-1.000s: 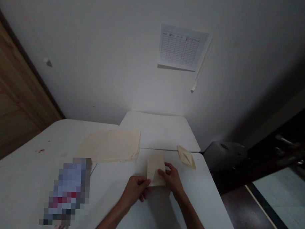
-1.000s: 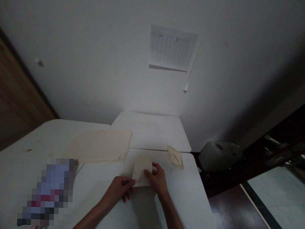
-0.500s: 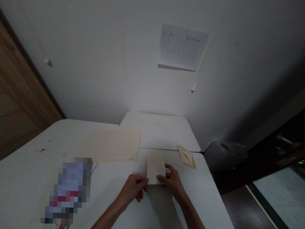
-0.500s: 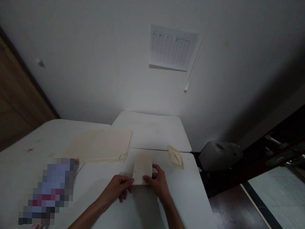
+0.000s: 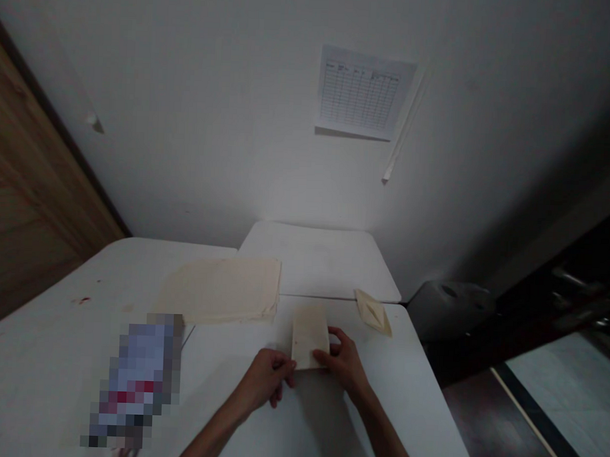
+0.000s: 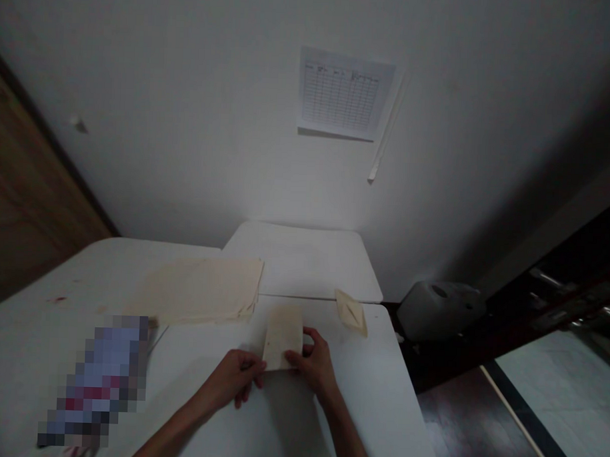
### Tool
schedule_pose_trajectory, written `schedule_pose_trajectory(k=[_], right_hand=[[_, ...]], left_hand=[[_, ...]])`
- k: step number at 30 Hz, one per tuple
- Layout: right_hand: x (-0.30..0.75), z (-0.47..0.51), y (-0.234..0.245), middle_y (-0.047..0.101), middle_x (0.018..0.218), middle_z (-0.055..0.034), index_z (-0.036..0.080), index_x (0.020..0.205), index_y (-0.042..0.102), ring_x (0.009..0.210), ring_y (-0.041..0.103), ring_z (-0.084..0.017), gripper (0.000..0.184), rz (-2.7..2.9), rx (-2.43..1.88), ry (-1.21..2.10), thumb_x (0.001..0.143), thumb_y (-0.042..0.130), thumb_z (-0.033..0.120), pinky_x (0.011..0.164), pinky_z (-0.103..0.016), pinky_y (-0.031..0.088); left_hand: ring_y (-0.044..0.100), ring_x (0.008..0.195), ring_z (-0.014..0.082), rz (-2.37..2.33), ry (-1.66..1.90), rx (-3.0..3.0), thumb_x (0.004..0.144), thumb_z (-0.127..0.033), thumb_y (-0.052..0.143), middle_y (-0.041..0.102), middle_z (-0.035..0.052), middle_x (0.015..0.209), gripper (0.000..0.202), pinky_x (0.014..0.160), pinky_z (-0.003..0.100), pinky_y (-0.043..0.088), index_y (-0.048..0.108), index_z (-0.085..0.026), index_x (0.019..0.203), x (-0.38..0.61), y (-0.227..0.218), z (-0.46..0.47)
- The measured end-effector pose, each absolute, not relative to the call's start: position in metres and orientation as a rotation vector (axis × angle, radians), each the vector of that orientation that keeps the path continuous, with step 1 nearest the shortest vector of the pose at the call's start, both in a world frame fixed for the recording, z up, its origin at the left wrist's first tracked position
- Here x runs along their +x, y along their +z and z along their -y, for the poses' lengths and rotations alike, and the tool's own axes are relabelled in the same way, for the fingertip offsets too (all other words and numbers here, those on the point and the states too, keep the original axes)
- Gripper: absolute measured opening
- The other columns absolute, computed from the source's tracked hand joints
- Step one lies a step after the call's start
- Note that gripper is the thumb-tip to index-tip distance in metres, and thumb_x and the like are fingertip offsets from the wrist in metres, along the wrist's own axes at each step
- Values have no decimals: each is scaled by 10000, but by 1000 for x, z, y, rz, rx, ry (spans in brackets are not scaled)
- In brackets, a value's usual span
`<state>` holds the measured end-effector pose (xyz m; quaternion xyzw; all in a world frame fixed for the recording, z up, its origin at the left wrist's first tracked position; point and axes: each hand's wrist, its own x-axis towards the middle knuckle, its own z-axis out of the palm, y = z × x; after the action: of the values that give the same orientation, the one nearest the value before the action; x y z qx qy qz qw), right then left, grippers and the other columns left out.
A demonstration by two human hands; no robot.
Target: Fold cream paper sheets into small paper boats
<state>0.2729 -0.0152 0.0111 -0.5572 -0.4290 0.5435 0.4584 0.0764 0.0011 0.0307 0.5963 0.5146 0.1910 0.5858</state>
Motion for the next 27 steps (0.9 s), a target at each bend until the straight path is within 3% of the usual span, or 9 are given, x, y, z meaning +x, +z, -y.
schedule_pose_trajectory(k=[27], right_hand=[[268,15,10,725,770,-73,157,1191,461,599,667,-225,736,1062,-1371,1301,608,778,475,500,-314,539]], left_hand=[[410,302,105,-1222,438,1442,717,-690,485,448,-34,367,545,320,220,319,560,-170,568,75,30,-2]])
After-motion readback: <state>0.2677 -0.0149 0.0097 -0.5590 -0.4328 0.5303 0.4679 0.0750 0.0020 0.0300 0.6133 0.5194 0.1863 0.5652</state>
